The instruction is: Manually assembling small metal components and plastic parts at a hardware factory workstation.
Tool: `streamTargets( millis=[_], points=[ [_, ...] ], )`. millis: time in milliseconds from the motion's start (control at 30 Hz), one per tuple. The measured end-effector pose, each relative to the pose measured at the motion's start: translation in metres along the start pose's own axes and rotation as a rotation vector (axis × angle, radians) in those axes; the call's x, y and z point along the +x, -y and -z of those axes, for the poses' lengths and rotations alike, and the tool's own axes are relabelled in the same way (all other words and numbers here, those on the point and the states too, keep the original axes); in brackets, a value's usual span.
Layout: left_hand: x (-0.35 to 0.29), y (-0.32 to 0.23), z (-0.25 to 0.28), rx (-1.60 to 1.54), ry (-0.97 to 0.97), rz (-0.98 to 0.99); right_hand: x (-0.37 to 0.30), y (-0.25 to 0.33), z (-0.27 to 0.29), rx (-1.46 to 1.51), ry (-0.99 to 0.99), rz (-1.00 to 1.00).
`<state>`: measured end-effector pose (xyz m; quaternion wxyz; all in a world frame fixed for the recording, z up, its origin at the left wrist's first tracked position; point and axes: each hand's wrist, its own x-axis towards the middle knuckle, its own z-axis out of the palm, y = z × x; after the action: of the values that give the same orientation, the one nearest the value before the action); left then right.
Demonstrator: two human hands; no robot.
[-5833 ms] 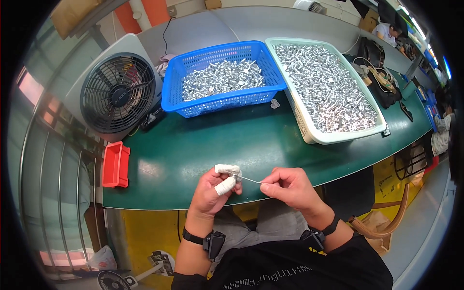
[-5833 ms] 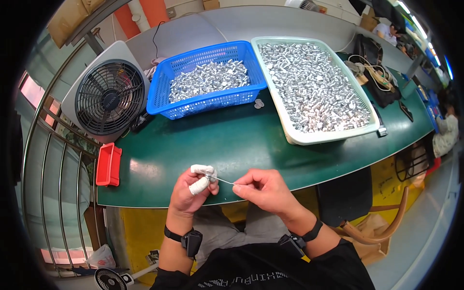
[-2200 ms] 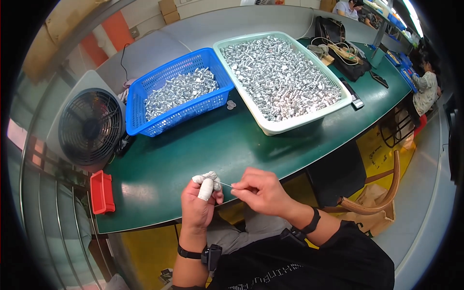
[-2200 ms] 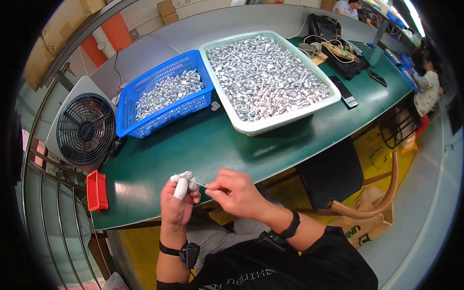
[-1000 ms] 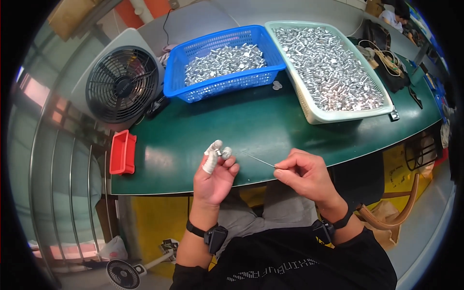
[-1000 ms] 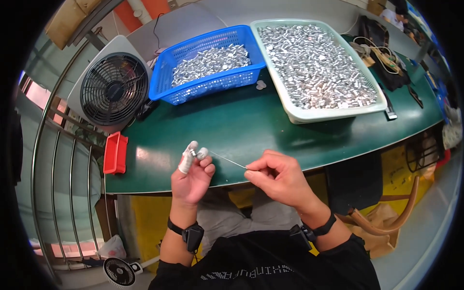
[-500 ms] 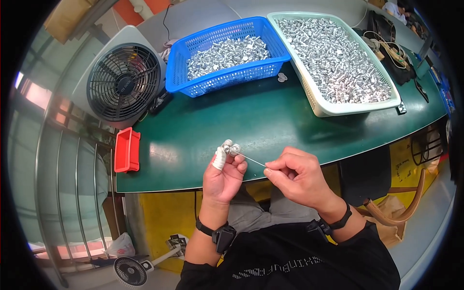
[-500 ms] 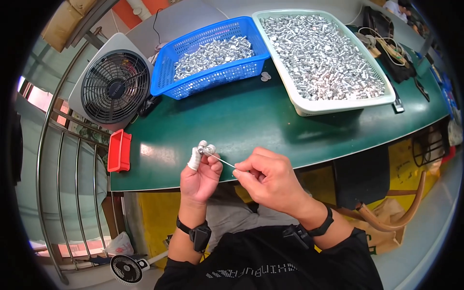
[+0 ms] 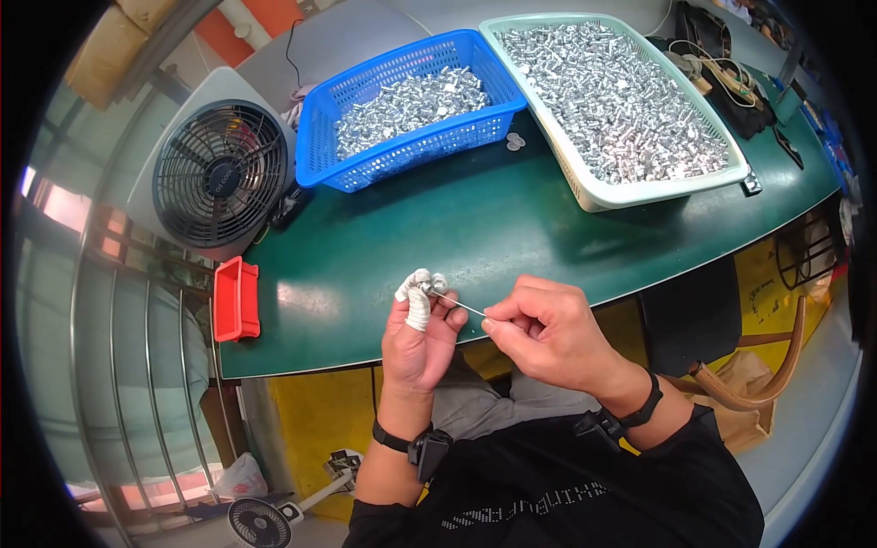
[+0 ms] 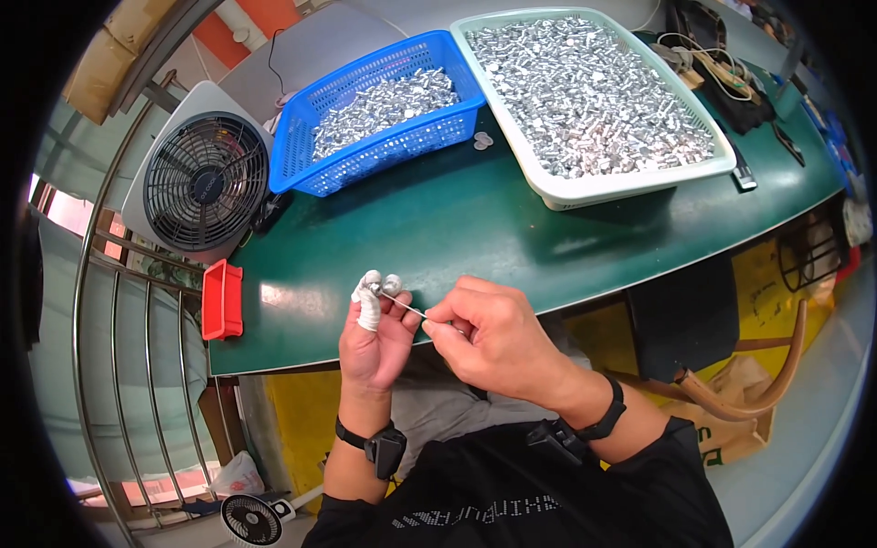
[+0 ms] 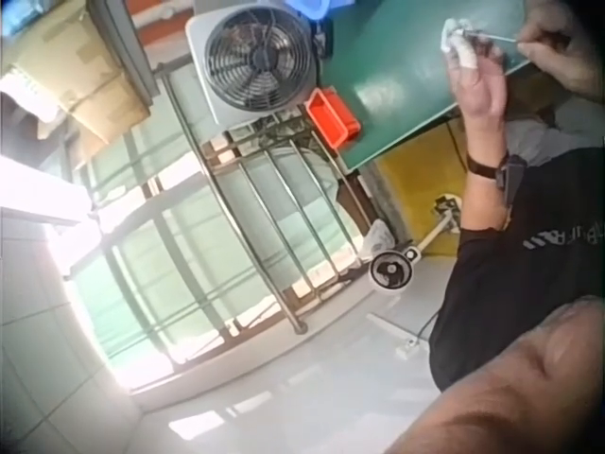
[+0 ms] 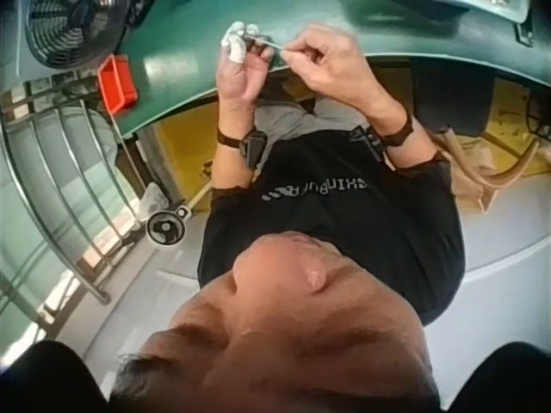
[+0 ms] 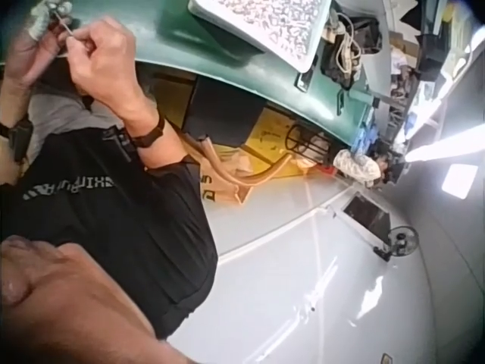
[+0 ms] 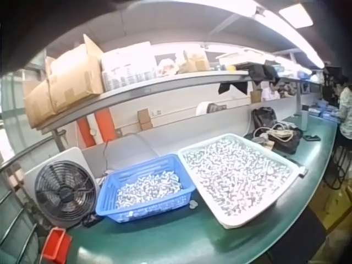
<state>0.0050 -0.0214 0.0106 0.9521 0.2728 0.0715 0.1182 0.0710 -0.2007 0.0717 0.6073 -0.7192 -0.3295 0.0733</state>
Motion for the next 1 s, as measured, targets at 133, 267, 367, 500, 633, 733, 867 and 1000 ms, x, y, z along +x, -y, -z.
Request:
streamTargets(
  millis=[133,267,367,500,633,733,867,1000],
  points=[
    [0.000,0.001,-0.002,0.180,0.003,-0.136,-0.001,-0.012,0.002,0.164,0.040,-0.142],
    [0.001,0.002,-0.004,0.441,0.019,-0.281,-0.002,-0.020,0.006,0.389,0.088,-0.376],
    [0.001,-0.003,-0.001,0.396,0.055,-0.227,-0.004,-0.023,0.007,0.528,0.081,-0.456],
    [0.001,-0.012,0.000,0.162,0.108,-0.043,-0.005,-0.038,0.006,0.934,0.171,-0.590],
    [-0.003,-0.011,-0.009,0.510,0.040,-0.178,-0.006,-0.039,0.006,0.926,0.170,-0.559],
    [-0.004,-0.006,-0.013,1.058,-0.114,-0.424,-0.005,-0.038,0.004,0.602,0.094,-0.470],
    [-0.001,-0.004,-0.009,0.602,-0.085,-0.235,-0.005,-0.035,0.009,0.797,0.139,-0.542],
    [0.000,-0.009,-0.013,0.261,0.012,-0.041,-0.005,-0.045,0.011,0.969,0.183,-0.583]
  ],
)
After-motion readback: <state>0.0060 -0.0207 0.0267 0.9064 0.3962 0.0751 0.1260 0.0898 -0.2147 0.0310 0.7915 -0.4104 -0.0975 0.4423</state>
